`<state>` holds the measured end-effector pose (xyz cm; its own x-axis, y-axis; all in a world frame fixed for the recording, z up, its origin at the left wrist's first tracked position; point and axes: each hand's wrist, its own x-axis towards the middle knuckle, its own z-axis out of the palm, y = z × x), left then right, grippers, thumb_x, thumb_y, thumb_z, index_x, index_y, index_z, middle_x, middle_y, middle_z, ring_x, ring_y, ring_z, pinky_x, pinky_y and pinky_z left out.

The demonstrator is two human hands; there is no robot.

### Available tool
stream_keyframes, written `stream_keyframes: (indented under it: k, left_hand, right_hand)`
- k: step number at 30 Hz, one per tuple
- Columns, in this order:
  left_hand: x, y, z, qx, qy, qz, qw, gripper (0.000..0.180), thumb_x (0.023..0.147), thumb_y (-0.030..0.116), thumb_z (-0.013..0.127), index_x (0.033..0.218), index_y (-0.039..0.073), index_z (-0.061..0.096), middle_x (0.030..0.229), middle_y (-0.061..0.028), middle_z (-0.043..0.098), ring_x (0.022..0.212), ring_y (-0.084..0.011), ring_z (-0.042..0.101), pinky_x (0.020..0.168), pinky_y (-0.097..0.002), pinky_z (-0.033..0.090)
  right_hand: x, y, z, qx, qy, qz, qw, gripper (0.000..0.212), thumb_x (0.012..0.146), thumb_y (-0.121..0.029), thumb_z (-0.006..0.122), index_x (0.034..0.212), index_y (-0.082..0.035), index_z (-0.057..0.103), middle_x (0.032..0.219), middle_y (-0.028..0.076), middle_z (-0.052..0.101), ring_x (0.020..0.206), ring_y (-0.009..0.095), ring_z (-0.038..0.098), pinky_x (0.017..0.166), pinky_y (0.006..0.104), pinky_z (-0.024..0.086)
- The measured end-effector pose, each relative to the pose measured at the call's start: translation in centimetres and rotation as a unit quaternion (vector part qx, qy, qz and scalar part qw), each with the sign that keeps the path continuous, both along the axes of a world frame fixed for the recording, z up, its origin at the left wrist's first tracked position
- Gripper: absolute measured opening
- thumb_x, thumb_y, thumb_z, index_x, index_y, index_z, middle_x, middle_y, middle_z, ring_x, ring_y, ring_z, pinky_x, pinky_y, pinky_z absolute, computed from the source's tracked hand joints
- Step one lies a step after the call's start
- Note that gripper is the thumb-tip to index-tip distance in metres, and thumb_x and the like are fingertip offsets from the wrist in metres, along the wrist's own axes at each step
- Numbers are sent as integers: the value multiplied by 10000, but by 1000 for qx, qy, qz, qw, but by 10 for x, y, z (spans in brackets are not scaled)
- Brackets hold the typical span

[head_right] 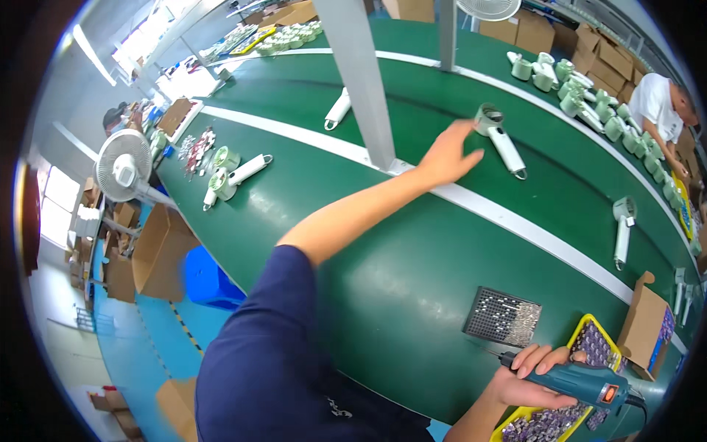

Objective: Assembling small handheld portable fans using an electric screwdriver on a production line.

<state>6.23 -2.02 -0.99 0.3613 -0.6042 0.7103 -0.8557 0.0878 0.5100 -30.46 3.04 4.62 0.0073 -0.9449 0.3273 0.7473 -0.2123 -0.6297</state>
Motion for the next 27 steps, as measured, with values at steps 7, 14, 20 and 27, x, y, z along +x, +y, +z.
stream_keyframes:
  k: [7, 14, 20, 27]
  left_hand:
    - [60, 298, 8, 163, -158, 366, 902, 541, 728, 32, 644, 1252, 18, 507, 1150, -154, 591, 1112, -306, 565, 963, -441, 443]
    - [225, 472, 1, 447, -52, 357, 819, 503, 802, 76, 572, 1296, -11, 536, 1222, -274, 587, 1080, -426, 597, 942, -459, 468]
    - [16, 354, 81, 464, -122, 45, 876, 593, 669, -156, 512, 1233, 19, 570, 1275, -197, 572, 1292, -388, 468, 1125, -468, 318]
    - [-160, 213, 75, 334, -232, -390, 826, 310, 750, 96, 624, 1058, 108, 659, 1109, -42, 627, 1194, -208, 572, 1089, -490, 394]
  right_hand:
    - [-8, 4, -6, 33, 9, 50, 998, 684, 942, -634, 427, 1255, -27, 405, 692, 25, 426, 404, 92, 384, 324, 222, 346]
    - [13, -2, 2, 39, -24, 81, 996, 667, 918, -696, 384, 1221, -111, 487, 641, 4, 429, 391, 104, 361, 335, 265, 317]
    - [-7, -25, 0, -84, 22, 42, 995, 788, 853, -806, 324, 1261, -148, 467, 665, 12, 453, 417, 138, 403, 380, 300, 359]
    - [17, -21, -28, -89, 80, 107, 987, 914, 790, -876, 316, 1274, -109, 433, 679, 44, 496, 464, 162, 472, 405, 318, 410]
